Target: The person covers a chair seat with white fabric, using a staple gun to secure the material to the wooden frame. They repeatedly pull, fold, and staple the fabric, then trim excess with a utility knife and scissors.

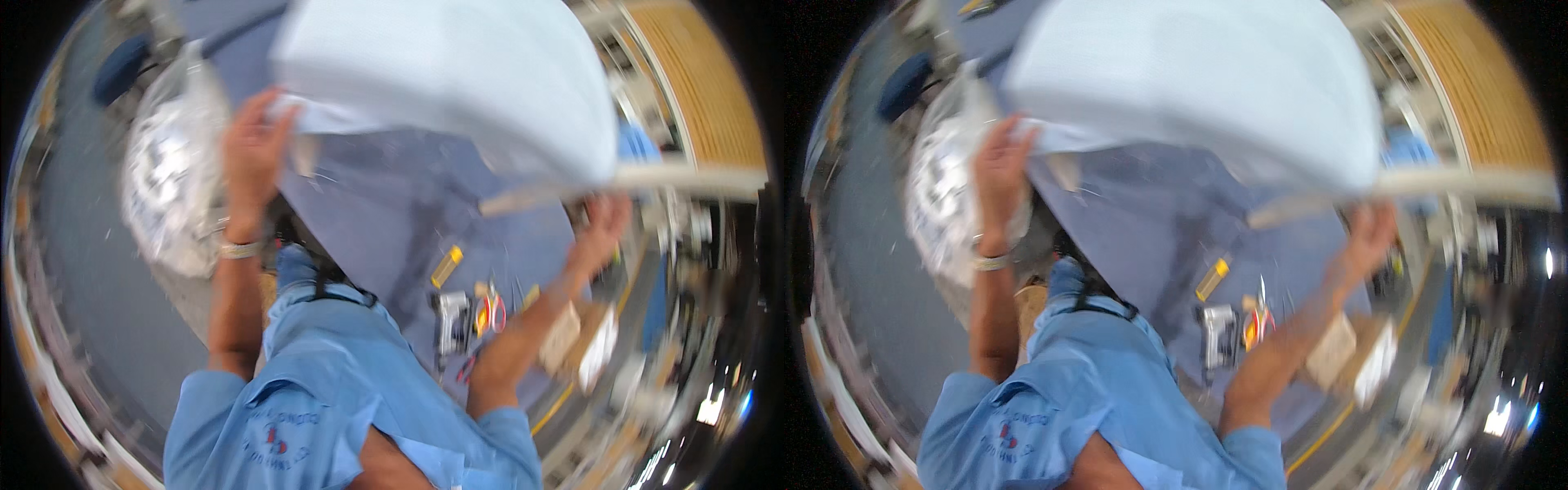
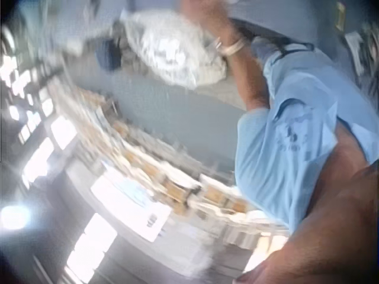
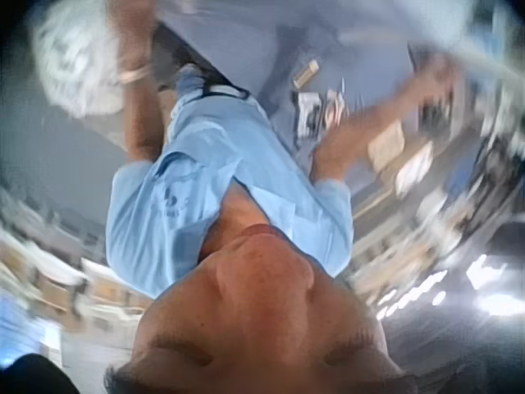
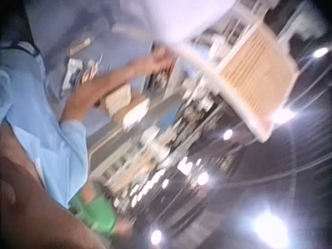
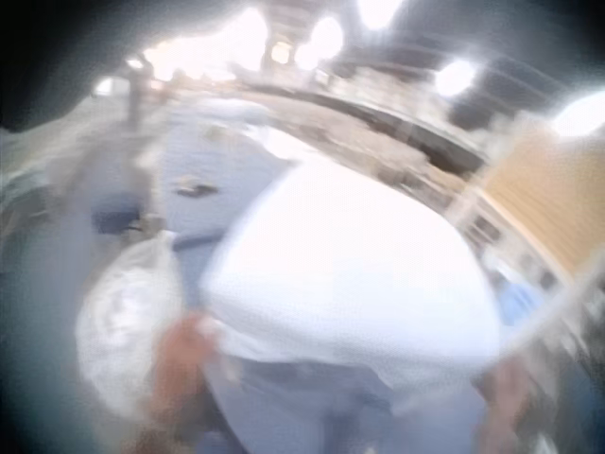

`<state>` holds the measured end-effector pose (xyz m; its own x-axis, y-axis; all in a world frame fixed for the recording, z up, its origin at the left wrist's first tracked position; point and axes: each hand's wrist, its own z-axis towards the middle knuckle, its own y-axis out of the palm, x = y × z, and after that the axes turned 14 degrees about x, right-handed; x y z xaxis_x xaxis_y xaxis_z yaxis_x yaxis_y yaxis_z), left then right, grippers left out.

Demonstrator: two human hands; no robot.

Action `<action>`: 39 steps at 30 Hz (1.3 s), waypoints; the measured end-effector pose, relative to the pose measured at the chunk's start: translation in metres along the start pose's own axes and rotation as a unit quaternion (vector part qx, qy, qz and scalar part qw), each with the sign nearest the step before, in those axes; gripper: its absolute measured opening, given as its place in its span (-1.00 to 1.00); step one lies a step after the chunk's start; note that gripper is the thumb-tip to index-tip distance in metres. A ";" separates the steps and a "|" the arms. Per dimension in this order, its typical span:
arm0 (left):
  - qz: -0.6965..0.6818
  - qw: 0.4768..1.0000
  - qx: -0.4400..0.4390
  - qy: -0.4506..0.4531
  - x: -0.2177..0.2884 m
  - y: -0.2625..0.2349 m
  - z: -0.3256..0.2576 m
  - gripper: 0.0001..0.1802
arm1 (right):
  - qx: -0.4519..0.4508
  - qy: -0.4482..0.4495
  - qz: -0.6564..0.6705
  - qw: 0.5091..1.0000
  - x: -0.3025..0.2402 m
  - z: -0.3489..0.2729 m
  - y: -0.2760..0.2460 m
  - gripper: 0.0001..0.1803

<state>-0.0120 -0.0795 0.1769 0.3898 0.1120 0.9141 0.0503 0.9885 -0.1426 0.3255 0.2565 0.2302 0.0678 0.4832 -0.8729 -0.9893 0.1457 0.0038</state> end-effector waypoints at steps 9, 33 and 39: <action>0.115 0.993 0.013 0.004 0.010 -0.005 0.011 -0.62 | 0.054 0.112 -0.280 0.952 0.130 -0.130 -0.200 -0.66; -0.214 0.967 -0.095 -0.103 -0.007 0.005 0.010 -0.66 | -0.087 0.083 -0.597 0.793 0.249 -0.205 -0.291 -0.39; -0.231 0.966 -0.110 -0.032 -0.021 0.009 0.012 -0.67 | -0.103 0.215 -0.516 0.823 0.246 -0.217 -0.287 -0.58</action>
<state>-0.0305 -0.0721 0.1606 0.2211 -0.3227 0.9203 0.4024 0.8898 0.2153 0.5982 0.1465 -0.0914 0.8771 -0.1632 -0.4516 -0.4375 0.1161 -0.8917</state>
